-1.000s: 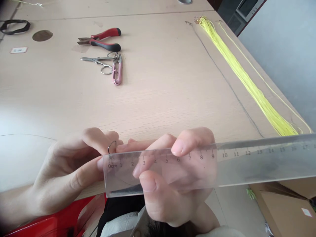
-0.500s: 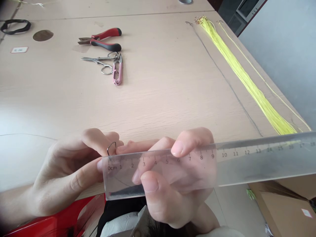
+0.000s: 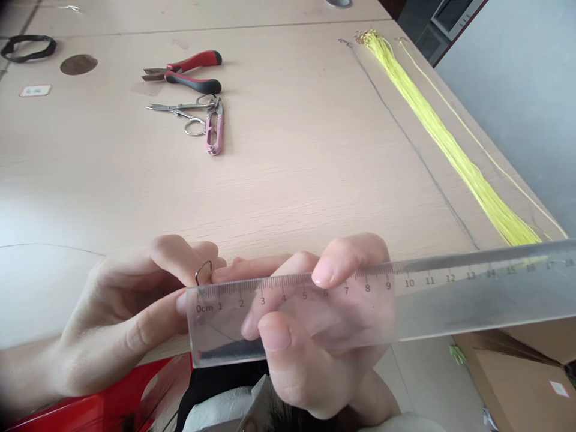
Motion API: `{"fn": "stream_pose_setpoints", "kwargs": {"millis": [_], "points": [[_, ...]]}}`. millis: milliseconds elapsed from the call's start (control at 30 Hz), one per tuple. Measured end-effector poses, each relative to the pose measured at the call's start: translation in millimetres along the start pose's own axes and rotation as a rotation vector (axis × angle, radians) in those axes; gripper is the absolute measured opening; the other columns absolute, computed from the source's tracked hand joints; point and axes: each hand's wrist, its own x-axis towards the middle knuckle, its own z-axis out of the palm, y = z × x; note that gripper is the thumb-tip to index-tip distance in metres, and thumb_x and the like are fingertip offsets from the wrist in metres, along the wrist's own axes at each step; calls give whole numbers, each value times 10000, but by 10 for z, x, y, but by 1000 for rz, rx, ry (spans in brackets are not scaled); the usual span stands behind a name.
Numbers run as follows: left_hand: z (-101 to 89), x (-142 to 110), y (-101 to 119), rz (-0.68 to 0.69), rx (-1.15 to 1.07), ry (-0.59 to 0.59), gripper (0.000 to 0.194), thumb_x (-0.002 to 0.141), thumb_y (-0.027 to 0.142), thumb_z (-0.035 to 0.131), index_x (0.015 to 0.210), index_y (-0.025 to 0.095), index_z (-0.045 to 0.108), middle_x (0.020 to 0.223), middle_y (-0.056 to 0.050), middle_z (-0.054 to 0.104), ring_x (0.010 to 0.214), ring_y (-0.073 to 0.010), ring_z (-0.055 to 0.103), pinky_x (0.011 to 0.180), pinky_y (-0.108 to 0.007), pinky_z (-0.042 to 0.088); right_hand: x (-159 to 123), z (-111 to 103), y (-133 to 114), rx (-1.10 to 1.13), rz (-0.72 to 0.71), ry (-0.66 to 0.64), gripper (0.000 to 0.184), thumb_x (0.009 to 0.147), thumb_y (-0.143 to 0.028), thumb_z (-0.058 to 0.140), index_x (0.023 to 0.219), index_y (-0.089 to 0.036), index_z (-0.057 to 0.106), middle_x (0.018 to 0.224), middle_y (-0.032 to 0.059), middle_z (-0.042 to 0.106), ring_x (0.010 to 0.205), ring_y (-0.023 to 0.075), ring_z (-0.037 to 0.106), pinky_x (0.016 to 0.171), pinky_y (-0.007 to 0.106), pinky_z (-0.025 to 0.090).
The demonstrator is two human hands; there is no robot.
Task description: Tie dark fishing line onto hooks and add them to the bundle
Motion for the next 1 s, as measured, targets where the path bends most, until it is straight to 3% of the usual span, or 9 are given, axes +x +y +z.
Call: {"fn": "stream_pose_setpoints", "kwargs": {"millis": [200, 467, 1000], "points": [[4, 13, 8, -8, 44, 12, 115, 861, 132, 528, 755, 168, 555, 592, 35, 389, 557, -85, 396, 493, -190, 378, 6, -26, -19, -47, 49, -25, 241, 807, -146, 534, 932, -339, 461, 599, -47, 564, 752, 213, 663, 742, 449, 572], [-14, 8, 6, -22, 59, 28, 105, 854, 163, 543, 753, 184, 565, 577, 29, 395, 538, -94, 403, 476, -197, 383, -85, -70, -32, -152, 82, 91, 247, 799, -306, 650, 953, -358, 463, 563, -63, 604, 660, 218, 663, 702, 444, 577], [6, 22, 12, 3, 16, -7, 109, 876, 123, 501, 777, 150, 540, 607, 38, 388, 563, -78, 384, 503, -186, 372, -109, -101, -44, -163, 94, 65, 238, 802, -304, 642, 953, -360, 466, 563, -72, 606, 641, 222, 668, 761, 469, 556]]}}
